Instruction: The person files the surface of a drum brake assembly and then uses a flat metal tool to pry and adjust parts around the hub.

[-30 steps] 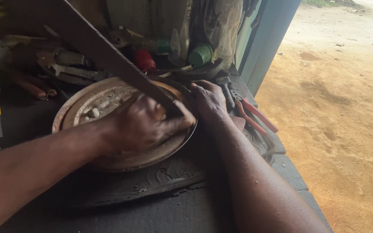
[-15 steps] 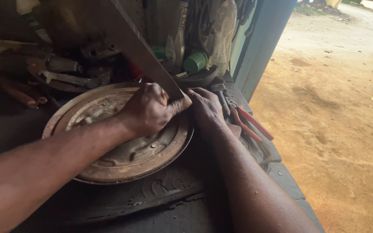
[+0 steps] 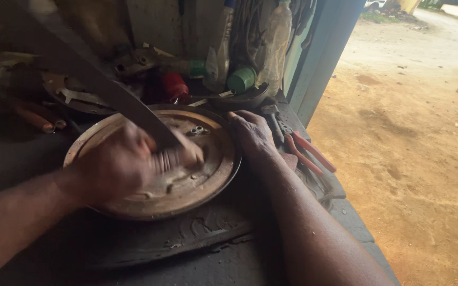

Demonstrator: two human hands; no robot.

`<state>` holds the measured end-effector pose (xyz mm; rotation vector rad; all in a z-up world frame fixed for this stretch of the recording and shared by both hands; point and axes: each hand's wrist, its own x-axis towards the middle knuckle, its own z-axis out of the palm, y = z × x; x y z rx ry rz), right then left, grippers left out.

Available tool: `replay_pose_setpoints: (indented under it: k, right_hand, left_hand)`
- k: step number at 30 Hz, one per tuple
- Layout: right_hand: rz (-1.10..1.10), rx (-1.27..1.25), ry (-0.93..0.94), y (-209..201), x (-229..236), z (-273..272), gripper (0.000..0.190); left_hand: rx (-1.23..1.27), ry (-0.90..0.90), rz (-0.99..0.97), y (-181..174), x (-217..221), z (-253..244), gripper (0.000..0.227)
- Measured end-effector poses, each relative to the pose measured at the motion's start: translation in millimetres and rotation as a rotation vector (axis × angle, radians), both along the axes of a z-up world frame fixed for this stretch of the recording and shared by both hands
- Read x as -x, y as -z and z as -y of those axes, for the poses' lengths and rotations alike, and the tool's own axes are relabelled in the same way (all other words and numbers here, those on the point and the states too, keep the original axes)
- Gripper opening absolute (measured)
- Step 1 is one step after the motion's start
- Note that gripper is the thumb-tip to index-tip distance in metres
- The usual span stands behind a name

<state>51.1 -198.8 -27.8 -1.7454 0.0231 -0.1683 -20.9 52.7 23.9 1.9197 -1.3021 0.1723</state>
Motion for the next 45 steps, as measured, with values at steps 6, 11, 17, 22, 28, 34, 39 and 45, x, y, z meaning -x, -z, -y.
replay_pose_setpoints:
  k: [6,11,17,22,28,34,39,45]
  right_hand:
    - [0.151,-0.019,-0.088,11,-13,6,0.035]
    - [0.046,-0.174,-0.080,10,-8,6,0.034]
    - [0.180,-0.403,-0.069,-24,-3,22,0.034]
    - [0.253,-0.328,0.255,-55,21,61,0.035]
    - [0.094,0.063,0.470,-49,39,90,0.028]
    - [-0.105,0.803,0.340,-62,46,69,0.030]
    - [-0.568,1.168,0.181,-74,58,58,0.038]
    - [-0.444,1.252,-0.033,-58,53,54,0.049]
  left_hand:
    - [0.267,-0.389,0.324,-1,-40,10,0.039]
    - [0.071,-0.713,-0.061,15,-43,1,0.056]
    - [0.323,-0.687,0.041,-8,-38,-23,0.034]
    - [0.174,-0.877,0.019,-10,-54,-55,0.039]
    - [-0.110,-1.224,-0.094,-3,-79,-114,0.044]
    - [-0.358,-1.395,-0.331,18,-103,-150,0.045]
    - [-0.562,-1.339,-0.492,30,-111,-154,0.036]
    - [-0.664,-1.289,-0.494,29,-103,-147,0.033]
